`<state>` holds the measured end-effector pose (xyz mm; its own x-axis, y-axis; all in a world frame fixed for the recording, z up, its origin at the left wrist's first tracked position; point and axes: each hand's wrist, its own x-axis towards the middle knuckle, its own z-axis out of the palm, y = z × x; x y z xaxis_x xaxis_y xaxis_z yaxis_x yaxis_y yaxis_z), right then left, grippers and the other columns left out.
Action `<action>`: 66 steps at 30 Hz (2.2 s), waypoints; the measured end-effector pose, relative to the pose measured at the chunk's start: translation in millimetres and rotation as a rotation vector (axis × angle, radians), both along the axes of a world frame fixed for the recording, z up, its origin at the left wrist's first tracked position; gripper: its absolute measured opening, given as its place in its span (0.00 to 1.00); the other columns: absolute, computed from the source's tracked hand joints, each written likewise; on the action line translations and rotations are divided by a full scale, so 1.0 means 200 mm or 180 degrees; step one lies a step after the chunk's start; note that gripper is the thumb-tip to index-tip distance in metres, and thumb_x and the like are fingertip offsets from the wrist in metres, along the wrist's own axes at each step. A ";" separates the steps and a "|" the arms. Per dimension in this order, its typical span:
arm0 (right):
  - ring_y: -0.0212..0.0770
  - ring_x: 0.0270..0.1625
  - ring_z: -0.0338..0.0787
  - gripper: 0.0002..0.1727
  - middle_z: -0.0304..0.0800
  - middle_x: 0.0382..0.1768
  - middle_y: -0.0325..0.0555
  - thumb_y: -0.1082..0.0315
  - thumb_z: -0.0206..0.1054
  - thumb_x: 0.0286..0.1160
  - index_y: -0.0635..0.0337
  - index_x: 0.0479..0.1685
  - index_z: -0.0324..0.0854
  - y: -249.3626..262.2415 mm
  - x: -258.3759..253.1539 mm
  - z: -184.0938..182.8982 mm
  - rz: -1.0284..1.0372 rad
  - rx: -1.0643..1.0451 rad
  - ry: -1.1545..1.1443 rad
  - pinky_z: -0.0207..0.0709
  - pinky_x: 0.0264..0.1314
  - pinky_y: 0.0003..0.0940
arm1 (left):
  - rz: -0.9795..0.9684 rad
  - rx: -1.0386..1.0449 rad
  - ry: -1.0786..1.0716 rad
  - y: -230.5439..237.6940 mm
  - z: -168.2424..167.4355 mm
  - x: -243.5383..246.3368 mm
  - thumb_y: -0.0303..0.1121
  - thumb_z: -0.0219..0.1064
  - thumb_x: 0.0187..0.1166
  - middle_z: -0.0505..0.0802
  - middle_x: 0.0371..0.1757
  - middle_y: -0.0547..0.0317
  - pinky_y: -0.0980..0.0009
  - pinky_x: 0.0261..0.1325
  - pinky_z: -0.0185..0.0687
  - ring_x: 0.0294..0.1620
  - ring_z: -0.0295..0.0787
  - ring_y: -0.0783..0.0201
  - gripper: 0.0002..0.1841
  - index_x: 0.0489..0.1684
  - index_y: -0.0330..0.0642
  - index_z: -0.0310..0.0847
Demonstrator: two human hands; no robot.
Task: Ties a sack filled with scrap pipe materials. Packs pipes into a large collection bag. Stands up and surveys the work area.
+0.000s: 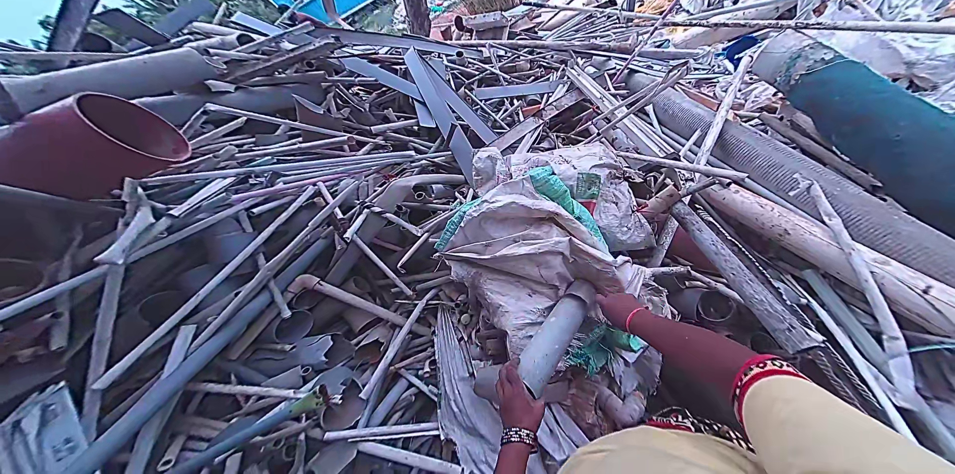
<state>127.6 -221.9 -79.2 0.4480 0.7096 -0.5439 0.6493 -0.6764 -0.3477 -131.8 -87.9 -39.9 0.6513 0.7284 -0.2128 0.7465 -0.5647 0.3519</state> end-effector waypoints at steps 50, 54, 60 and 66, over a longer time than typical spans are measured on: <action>0.66 0.65 0.88 0.24 0.88 0.58 0.67 0.54 0.45 0.96 0.62 0.76 0.69 0.37 -0.27 0.67 0.0104 0.0597 0.0245 0.77 0.64 0.64 | 0.0187 0.0223 0.0491 0.44 0.65 0.13 0.27 0.84 0.53 0.67 0.87 0.35 0.48 0.81 0.70 0.84 0.67 0.36 0.53 0.89 0.38 0.58; 0.66 0.68 0.86 0.25 0.86 0.62 0.67 0.54 0.45 0.96 0.60 0.80 0.67 0.39 -0.20 0.52 -0.0063 0.0408 0.0325 0.77 0.66 0.64 | 0.0289 0.0217 0.0620 0.35 0.61 0.09 0.28 0.82 0.57 0.61 0.89 0.33 0.50 0.83 0.66 0.87 0.62 0.36 0.54 0.91 0.34 0.53; 0.68 0.63 0.89 0.24 0.88 0.56 0.69 0.56 0.41 0.97 0.63 0.74 0.70 0.33 -0.47 0.62 0.0622 0.0400 0.0267 0.79 0.60 0.65 | 0.0376 0.0231 0.0609 0.22 0.57 0.06 0.27 0.81 0.58 0.63 0.87 0.28 0.49 0.83 0.66 0.87 0.61 0.33 0.51 0.89 0.30 0.56; 0.71 0.66 0.87 0.22 0.87 0.61 0.70 0.63 0.41 0.95 0.62 0.78 0.68 0.41 -0.26 0.55 0.0367 0.0174 -0.0023 0.78 0.62 0.68 | -0.0008 0.1248 -0.0517 0.06 0.34 -0.02 0.18 0.86 0.39 0.78 0.73 0.17 0.34 0.71 0.71 0.75 0.73 0.20 0.45 0.72 0.23 0.77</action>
